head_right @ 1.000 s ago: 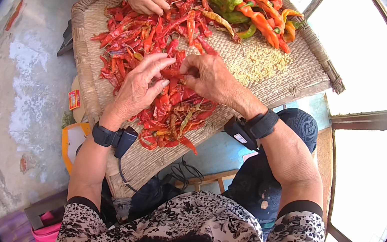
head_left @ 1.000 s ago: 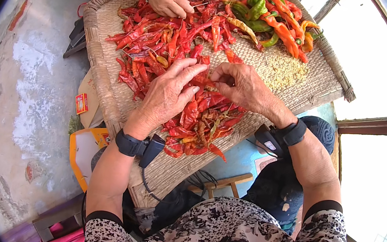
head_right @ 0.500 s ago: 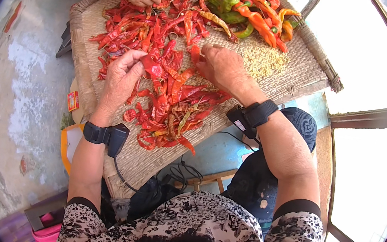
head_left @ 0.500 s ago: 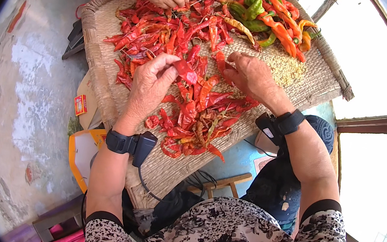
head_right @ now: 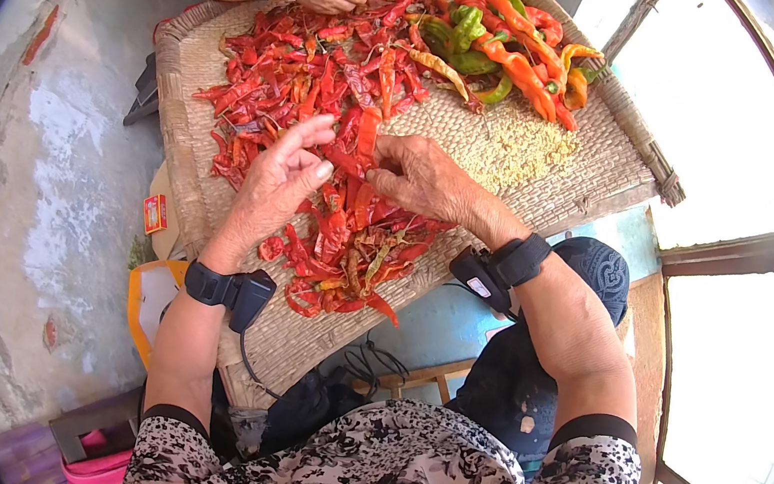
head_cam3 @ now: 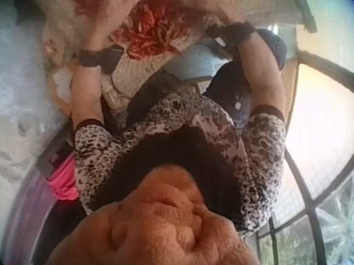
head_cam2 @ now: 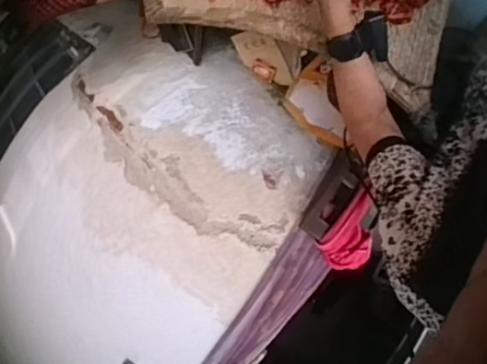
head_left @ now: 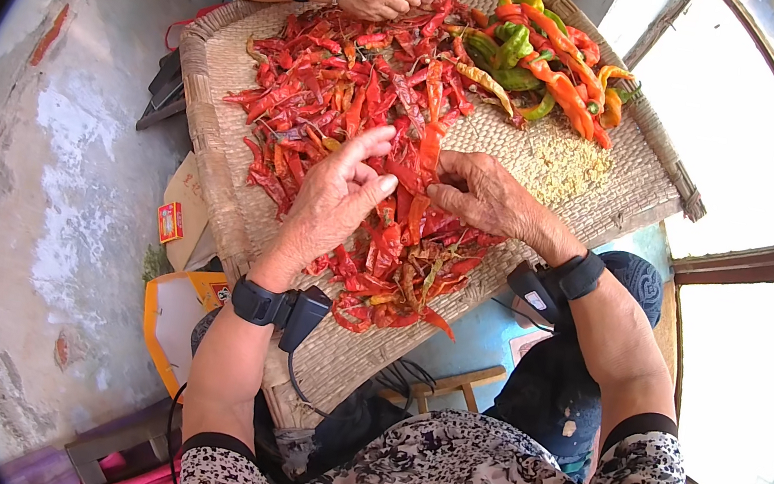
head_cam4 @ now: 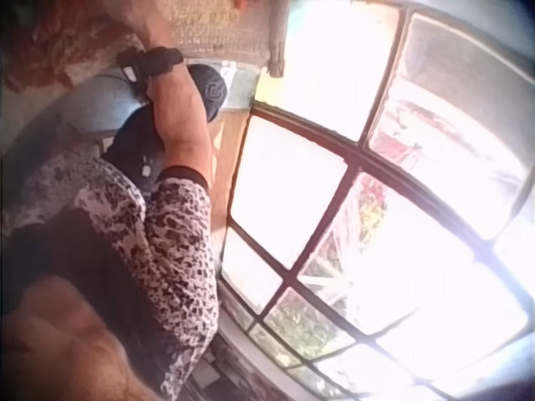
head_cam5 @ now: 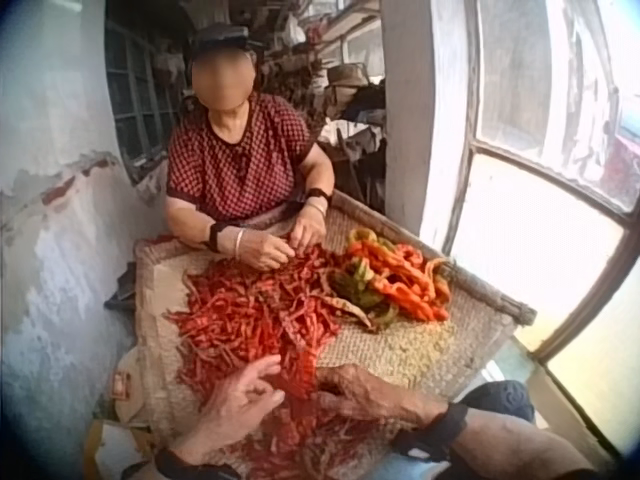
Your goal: The person sorts through a pile of dried red peppers on a woven tray, picking them up to pull off the stems and tear the pods open to release seeds. They move the emptied pepper skins to one side of the tray while occasionally handling green peppers.
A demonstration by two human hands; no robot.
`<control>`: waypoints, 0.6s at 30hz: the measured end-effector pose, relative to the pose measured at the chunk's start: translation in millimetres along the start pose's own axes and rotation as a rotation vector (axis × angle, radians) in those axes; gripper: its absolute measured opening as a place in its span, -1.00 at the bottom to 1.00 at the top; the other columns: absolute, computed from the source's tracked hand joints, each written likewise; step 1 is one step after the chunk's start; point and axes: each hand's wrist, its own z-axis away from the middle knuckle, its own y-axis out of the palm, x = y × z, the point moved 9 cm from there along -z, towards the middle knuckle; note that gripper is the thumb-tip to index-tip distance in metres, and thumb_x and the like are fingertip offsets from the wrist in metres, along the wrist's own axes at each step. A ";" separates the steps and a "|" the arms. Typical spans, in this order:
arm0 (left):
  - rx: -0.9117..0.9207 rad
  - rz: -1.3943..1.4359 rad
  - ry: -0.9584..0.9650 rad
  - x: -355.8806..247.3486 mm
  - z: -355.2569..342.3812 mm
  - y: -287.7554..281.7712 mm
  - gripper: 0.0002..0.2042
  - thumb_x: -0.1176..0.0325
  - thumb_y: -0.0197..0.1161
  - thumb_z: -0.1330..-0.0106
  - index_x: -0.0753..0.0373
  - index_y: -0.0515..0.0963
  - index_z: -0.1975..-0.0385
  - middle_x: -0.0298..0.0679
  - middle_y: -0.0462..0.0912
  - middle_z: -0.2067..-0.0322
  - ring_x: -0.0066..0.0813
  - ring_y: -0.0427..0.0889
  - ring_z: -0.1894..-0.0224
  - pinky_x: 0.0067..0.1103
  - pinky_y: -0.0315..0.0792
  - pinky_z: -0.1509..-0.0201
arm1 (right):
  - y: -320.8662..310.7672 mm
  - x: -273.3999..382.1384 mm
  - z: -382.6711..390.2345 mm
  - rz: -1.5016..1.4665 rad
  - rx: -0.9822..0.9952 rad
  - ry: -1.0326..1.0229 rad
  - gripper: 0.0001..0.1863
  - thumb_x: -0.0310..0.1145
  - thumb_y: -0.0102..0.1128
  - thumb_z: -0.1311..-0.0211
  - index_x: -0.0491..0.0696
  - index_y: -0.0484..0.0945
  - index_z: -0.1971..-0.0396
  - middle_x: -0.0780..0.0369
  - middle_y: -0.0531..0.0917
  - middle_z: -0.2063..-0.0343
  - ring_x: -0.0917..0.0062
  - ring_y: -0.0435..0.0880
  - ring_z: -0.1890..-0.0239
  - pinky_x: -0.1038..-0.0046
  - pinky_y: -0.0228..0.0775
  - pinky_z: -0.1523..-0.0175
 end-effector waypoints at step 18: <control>-0.208 0.030 -0.071 16.9 -6.3 -44.4 -0.50 0.16 0.21 -0.32 0.32 0.34 -0.16 -0.17 0.55 0.10 -0.56 0.52 0.22 -0.59 0.46 0.14 | 8.2 -0.7 1.8 -0.056 -0.092 -0.066 -0.77 -0.37 0.12 -0.26 -0.18 0.40 0.52 0.17 0.47 0.67 0.44 0.47 0.59 0.34 0.31 0.44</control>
